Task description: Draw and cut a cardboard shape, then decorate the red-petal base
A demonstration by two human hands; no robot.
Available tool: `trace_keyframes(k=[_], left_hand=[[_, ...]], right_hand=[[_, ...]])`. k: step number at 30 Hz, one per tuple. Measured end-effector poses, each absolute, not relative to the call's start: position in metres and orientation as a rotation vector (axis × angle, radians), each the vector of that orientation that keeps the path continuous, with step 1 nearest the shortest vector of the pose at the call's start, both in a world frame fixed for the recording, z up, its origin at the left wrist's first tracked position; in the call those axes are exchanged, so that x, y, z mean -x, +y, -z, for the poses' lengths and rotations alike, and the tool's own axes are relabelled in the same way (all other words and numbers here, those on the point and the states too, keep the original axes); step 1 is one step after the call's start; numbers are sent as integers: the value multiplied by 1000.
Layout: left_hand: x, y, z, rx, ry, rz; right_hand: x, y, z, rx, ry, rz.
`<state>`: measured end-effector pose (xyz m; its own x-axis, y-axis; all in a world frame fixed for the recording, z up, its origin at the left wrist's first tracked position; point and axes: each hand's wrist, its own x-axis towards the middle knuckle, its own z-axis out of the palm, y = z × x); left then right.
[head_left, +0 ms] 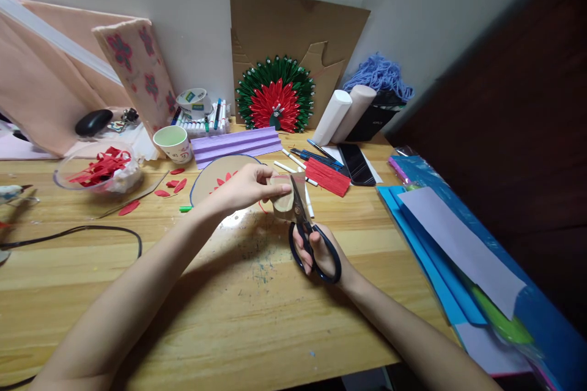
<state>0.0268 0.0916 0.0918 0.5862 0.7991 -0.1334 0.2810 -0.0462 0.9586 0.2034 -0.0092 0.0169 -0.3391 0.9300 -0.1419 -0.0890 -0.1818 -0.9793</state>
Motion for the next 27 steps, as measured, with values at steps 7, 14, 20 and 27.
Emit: trace_keyframes(k=[7, 14, 20, 27], left_hand=[[-24, 93, -97, -1556, 895, -534], [-18, 93, -104, -1954, 1127, -577], [-25, 85, -95, -1927, 990, -426], [-33, 85, -80, -1656, 857, -381]], right_hand=[[-211, -2, -12, 953, -1255, -1777], [-224, 0, -14, 918, -1357, -2002], [-219, -3, -25, 1026, -1456, -1827], [-214, -2, -23, 1048, -1366, -1764]])
